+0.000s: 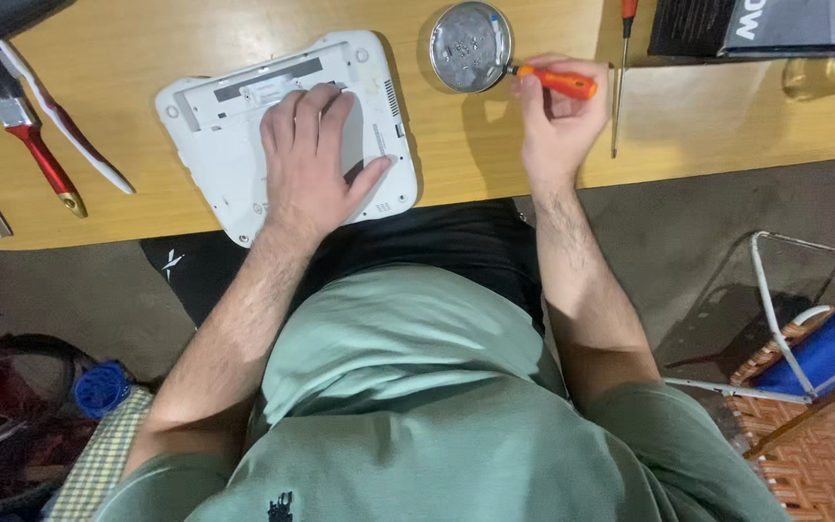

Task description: The person uses a screwdriver to tighten screws on the back of a white router. They repeatedly pick up screws from a small metal dish and insert them into the device, securing the casing.

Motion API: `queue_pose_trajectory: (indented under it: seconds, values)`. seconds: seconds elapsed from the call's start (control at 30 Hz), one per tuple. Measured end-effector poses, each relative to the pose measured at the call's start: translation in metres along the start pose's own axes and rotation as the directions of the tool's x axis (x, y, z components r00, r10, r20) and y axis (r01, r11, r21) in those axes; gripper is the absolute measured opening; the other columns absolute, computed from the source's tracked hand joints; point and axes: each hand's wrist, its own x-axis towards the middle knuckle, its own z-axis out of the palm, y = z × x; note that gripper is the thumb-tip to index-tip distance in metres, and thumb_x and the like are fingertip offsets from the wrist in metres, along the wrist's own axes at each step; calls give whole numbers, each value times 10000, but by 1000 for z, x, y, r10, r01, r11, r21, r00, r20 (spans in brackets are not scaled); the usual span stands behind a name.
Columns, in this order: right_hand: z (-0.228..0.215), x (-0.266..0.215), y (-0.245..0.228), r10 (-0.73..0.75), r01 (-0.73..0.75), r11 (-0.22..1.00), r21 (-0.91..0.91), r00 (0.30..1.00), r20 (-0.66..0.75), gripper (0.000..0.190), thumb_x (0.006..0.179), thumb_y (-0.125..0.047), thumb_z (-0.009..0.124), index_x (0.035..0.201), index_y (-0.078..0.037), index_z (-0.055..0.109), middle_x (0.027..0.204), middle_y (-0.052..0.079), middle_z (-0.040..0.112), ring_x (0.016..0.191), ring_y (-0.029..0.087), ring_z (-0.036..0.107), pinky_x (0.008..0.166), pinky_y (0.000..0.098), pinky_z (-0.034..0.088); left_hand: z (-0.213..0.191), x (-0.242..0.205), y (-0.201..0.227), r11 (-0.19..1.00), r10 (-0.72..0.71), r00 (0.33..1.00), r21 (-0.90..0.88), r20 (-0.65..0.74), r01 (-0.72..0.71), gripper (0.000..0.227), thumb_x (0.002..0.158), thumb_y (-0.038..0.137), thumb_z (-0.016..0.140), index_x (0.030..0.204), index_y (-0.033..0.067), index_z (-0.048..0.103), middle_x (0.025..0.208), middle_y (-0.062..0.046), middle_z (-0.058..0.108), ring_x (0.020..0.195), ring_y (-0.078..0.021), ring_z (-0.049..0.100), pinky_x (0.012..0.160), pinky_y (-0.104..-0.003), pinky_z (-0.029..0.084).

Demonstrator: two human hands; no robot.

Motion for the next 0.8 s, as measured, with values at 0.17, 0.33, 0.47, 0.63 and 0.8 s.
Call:
queue_pose_trajectory:
  seconds: [0.17, 0.33, 0.47, 0.63, 0.8]
  values:
    - [11, 3, -7, -13, 9, 994, -108, 999, -30, 282, 1080, 198, 803, 1229, 16, 649, 1165, 292, 816, 1059, 360, 853, 886, 424, 780, 0, -1, -1, 1000, -6, 1000, 9, -1, 6, 836, 1215, 722, 716, 1666, 20, 666, 1666, -198, 644, 1448, -477, 600, 1202, -663, 483]
    - [15, 2, -5, -14, 10, 989, -148, 999, -31, 265, 1096, 213, 775, 1242, 35, 643, 1195, 279, 806, 1088, 336, 844, 965, 405, 766, 2, -4, -4, 999, -35, 999, 18, 29, 35, 919, 1203, 747, 755, 1738, 15, 607, 1677, -205, 622, 1465, -483, 607, 1234, -659, 480]
    - [16, 2, -2, -33, 29, 988, -154, 999, -20, 301, 1080, 236, 783, 1247, 33, 636, 1199, 280, 795, 1130, 345, 833, 1017, 415, 755, 2, -7, -8, 999, -40, 999, 14, 34, 40, 925, 1202, 764, 749, 1740, 22, 621, 1658, -206, 617, 1471, -496, 607, 1230, -674, 483]
    - [13, 1, 0, -35, 32, 988, -149, 999, -18, 303, 1101, 212, 781, 1261, 5, 628, 1206, 258, 790, 1144, 335, 832, 1038, 413, 742, -2, -13, -14, 999, -21, 1000, 33, 16, 21, 919, 1189, 767, 779, 1712, 24, 644, 1618, -214, 641, 1436, -493, 629, 1200, -666, 500]
    - [9, 1, 9, -14, 3, 997, -72, 990, -140, 280, 1105, 155, 805, 1209, -21, 614, 1121, 281, 805, 921, 329, 841, 877, 423, 771, -7, -18, -18, 1000, -9, 1000, -13, -6, 9, 907, 1185, 761, 767, 1703, 24, 662, 1599, -227, 645, 1420, -505, 619, 1204, -654, 480]
